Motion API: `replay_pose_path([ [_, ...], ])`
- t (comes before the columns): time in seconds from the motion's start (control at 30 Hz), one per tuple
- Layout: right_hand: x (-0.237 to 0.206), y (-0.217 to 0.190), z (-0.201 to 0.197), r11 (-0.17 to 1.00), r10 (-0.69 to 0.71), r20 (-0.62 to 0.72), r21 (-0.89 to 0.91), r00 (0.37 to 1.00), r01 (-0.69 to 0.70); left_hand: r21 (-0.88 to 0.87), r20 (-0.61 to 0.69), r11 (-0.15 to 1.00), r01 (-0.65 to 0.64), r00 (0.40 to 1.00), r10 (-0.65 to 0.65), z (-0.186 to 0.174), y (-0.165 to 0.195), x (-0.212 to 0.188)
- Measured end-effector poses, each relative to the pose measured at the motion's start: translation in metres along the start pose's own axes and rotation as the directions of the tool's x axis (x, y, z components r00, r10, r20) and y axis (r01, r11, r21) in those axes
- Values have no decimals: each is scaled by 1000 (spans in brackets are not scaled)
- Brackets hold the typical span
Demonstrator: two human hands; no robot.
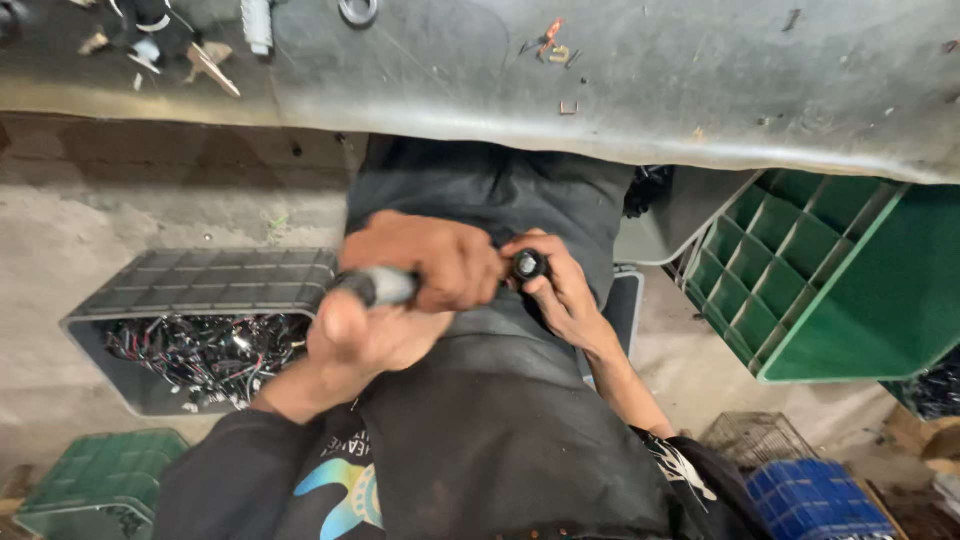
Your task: The person sits at a workbench covered with piles of lock cylinders and keys and works on the locks one at a time. They hold a cylindrical lock in one hand and use a handheld tool in the other to work inside the lock, manipulating the plug and key, then set the lock back on the table and pick up the next one.
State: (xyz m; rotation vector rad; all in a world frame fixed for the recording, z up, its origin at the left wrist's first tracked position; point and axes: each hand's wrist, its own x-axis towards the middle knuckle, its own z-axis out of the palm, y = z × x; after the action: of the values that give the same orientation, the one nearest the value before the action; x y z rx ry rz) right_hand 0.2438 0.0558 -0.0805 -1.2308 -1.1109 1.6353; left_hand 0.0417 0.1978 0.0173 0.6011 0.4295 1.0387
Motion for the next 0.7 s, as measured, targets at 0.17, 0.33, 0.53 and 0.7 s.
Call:
replay_pose_path([
  [0.17,12,-29,8,988,-101,-79,113,992,109,677,-10,734,55,998,-65,-12,4,4],
  [0.33,13,-38,5,977,-188,-178,71,966,203,733,-32,678,64,998,-59,-15,-26,2],
  [0.53,36,-53,10,947,-235,-304,142,923,288,798,71,599,-67,997,16,-12,-35,0],
  [0.7,60,-85,11,929,-295,-317,125,901,348,801,88,591,-99,995,48,7,-39,24],
])
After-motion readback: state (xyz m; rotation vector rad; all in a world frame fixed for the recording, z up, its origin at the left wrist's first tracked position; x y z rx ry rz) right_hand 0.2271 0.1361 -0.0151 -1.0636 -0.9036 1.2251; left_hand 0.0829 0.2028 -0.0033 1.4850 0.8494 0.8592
